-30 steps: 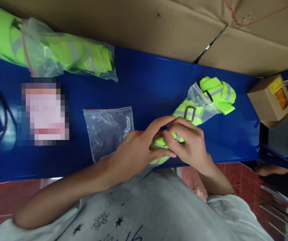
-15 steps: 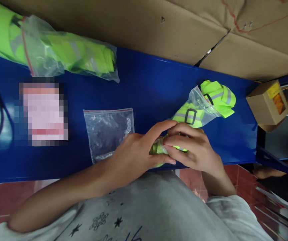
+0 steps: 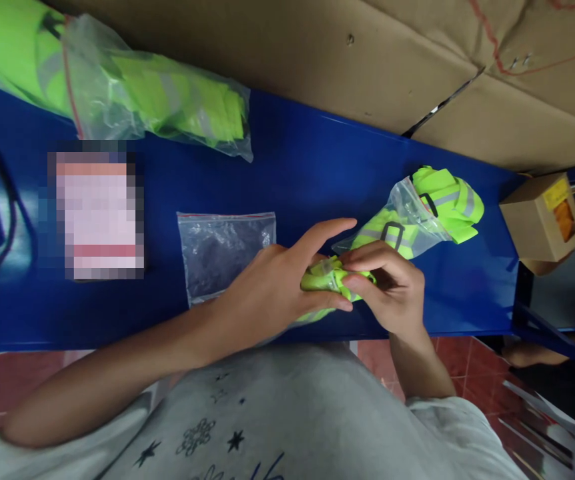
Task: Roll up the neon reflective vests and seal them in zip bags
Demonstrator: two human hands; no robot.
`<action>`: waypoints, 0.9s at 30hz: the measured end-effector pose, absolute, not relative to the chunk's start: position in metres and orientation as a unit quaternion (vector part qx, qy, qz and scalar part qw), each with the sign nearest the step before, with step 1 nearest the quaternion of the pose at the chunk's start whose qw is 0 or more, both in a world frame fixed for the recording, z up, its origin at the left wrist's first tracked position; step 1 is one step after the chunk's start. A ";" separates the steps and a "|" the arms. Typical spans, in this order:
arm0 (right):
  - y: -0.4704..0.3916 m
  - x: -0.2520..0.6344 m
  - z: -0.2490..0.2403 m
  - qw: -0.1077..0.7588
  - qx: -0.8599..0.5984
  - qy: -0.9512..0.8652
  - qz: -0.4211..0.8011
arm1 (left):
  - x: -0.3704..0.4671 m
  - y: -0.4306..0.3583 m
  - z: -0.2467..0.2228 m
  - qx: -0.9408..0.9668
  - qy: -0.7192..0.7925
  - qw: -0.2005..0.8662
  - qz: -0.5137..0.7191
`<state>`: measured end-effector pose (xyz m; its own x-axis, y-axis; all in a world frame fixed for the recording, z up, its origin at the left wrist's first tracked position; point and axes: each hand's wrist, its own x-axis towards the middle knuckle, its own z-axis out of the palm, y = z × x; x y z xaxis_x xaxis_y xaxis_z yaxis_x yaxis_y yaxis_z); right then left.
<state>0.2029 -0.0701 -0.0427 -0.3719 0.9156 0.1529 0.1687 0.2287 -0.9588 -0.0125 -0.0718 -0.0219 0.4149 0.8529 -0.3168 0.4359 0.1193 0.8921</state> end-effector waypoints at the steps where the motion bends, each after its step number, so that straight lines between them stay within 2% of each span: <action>1: -0.071 0.200 -0.043 0.388 -0.406 -0.693 0.453 | -0.012 -0.071 -0.023 0.643 0.504 0.545 0.188; 8: -0.062 0.192 -0.030 0.298 -0.411 -0.761 0.405 | -0.006 -0.069 -0.025 0.674 0.504 0.494 0.218; 12: -0.058 0.190 -0.032 0.314 -0.443 -0.723 0.428 | -0.007 -0.072 -0.025 0.671 0.510 0.485 0.235; 16: -0.057 0.186 -0.033 0.343 -0.424 -0.737 0.399 | -0.009 -0.068 -0.024 0.675 0.522 0.472 0.221; 21: -0.056 0.194 -0.032 0.365 -0.409 -0.695 0.465 | -0.018 -0.057 -0.020 0.617 0.526 0.510 0.286; 24: -0.057 0.198 -0.031 0.393 -0.430 -0.712 0.392 | -0.023 -0.054 -0.016 0.586 0.519 0.530 0.326; 27: -0.056 0.197 -0.027 0.350 -0.365 -0.792 0.343 | -0.024 -0.053 -0.007 0.591 0.510 0.534 0.325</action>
